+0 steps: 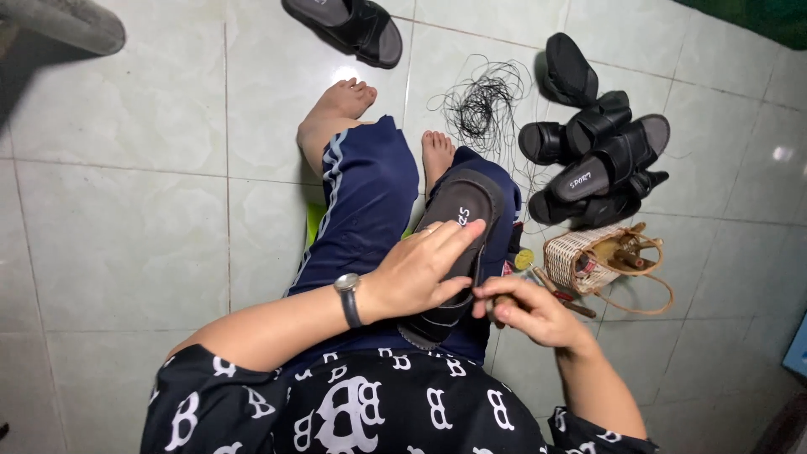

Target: Hand-sewing the sole of a black sandal to repair it.

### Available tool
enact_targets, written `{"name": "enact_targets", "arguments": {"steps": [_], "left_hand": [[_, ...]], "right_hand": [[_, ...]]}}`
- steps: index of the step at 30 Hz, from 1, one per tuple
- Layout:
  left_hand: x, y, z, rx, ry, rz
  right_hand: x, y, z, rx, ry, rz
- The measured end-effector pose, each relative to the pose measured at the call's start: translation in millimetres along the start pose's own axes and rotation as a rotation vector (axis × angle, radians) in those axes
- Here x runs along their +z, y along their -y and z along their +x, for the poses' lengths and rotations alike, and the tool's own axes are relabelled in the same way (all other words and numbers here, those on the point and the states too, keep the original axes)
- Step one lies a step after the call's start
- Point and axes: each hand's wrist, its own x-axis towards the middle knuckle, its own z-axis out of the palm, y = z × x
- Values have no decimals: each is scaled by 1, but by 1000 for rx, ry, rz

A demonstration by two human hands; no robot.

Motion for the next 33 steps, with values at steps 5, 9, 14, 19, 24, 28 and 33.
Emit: {"name": "enact_targets", "arguments": {"steps": [5, 9, 14, 19, 24, 28, 33], "left_hand": [[20, -10, 9, -85, -20, 154], [30, -20, 17, -102, -49, 176], [34, -24, 20, -129, -65, 180], [21, -21, 15, -124, -30, 141], [9, -8, 6, -31, -46, 50], [4, 3, -6, 57, -115, 98], [-3, 26, -31, 65, -178, 189]], "right_hand": [[6, -29, -2, 216, -824, -66], [9, -25, 3, 225, -780, -529], [-5, -41, -17, 69, -628, -310], [-18, -15, -13, 52, -496, -328], [-28, 2, -12, -7, -486, -350], [-28, 9, 0, -68, -490, -313], [-2, 26, 12, -82, -388, -190]]}}
